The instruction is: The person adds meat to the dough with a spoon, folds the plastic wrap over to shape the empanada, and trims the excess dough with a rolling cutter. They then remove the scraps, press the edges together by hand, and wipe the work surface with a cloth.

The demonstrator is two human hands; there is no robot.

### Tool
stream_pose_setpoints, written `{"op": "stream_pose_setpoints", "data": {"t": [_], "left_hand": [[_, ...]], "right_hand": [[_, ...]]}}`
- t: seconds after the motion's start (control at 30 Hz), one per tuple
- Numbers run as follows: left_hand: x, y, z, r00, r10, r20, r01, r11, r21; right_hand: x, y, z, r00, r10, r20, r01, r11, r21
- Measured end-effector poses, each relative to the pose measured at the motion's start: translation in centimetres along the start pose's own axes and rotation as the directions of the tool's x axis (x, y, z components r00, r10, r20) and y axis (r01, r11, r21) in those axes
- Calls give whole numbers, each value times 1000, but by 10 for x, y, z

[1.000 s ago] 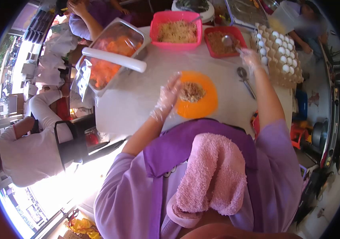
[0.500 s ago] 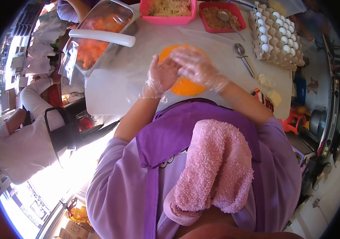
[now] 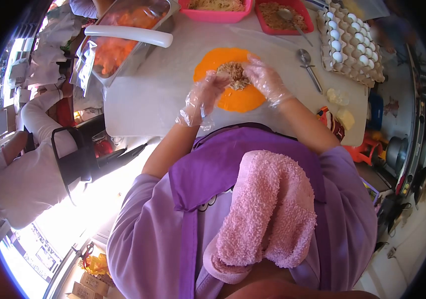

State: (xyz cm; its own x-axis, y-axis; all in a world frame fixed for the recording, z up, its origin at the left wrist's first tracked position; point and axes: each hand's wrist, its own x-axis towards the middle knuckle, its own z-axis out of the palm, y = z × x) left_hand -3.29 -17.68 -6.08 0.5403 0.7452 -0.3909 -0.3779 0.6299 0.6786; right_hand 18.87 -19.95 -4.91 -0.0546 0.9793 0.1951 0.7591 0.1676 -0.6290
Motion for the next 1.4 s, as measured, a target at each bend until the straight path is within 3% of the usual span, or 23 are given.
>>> {"op": "stream_pose_setpoints", "data": {"t": [0.03, 0.13, 0.17, 0.23, 0.27, 0.3, 0.33, 0.37, 0.4, 0.43, 0.47, 0.53, 0.57, 0.63, 0.67, 0.7, 0.77, 0.87, 1.0, 1.13, 1.2, 1.33, 1.4], "left_hand": [[-1, 7, -2, 1000, -2, -3, 2, 1000, -4], [-7, 34, 4, 946, 166, -279, -35, 906, 423], [-6, 31, -3, 946, 162, -281, -31, 908, 418], [-3, 26, -30, 920, 350, -176, -209, 819, 534], [-4, 27, -46, 945, 303, -123, -140, 715, 685], [-9, 30, -53, 945, 302, -126, -138, 717, 683], [-17, 31, -56, 954, 275, -120, -62, 570, 819], [-25, 30, -58, 963, 244, -116, 11, 396, 918], [-35, 29, -60, 965, 238, -114, 9, 401, 916], [-46, 27, -61, 961, 256, -101, 26, 279, 960], [-57, 26, -62, 958, 273, -84, 44, 151, 988], [-79, 18, -68, 954, 301, -12, 2, 35, 999], [-88, 14, -72, 943, 327, 60, -34, -86, 996], [-105, 11, -81, 964, 245, 105, -73, -136, 988], [-113, 10, -84, 977, 155, 145, -116, -184, 976], [-119, 9, -83, 977, 157, 143, -113, -183, 976], [-128, 8, -80, 980, 131, 153, -127, -193, 973], [-131, 7, -77, 973, 117, 201, -174, -203, 963], [-131, 12, -67, 981, 28, 192, -181, -223, 958], [-126, 14, -73, 981, -16, 191, -190, -221, 957], [-122, 15, -78, 979, -30, 203, -205, -151, 967], [-112, 12, -88, 969, -25, 245, -247, -129, 960], [-108, 9, -91, 985, -115, 128, -95, 255, 962]], "right_hand": [[4, -5, -8, 1000, 2, 5, -2, 1000, 0], [10, -14, -19, 947, 318, 40, -309, 872, 380], [9, -12, -18, 946, 321, 45, -314, 871, 377], [9, -4, -19, 919, 281, 277, -377, 833, 406], [10, 0, -20, 918, 281, 279, -378, 833, 404], [11, 4, -22, 861, 367, 353, -509, 606, 612], [12, 9, -23, 791, 420, 445, -586, 310, 748], [10, 17, -24, 787, 426, 446, -590, 311, 745], [5, 26, -24, 806, 470, 359, -574, 476, 666], [-2, 33, -22, 827, 496, 265, -551, 623, 556], [-10, 37, -15, 824, 502, 263, -555, 622, 553], [-25, 41, 6, 861, 466, 205, -500, 850, 166], [-30, 41, 16, 861, 466, 205, -500, 850, 164], [-39, 38, 34, 987, 152, 52, -145, 981, -129], [-41, 39, 41, 996, 91, 21, -87, 985, -152], [-36, 33, 38, 996, 89, 23, -85, 985, -151], [-23, 15, 24, 887, 350, 300, -349, 935, -58], [-20, 26, 20, 810, 421, 409, -505, 855, 119], [-15, 30, 5, 762, 529, 372, -647, 623, 440], [-9, 10, -6, 774, 570, 278, -630, 642, 437], [-13, 17, 5, 878, 467, 103, -476, 839, 263], [-15, 6, 8, 954, 296, 37, -298, 941, 158], [-12, -5, 4, 987, 144, -68, -146, 989, -24]]}}
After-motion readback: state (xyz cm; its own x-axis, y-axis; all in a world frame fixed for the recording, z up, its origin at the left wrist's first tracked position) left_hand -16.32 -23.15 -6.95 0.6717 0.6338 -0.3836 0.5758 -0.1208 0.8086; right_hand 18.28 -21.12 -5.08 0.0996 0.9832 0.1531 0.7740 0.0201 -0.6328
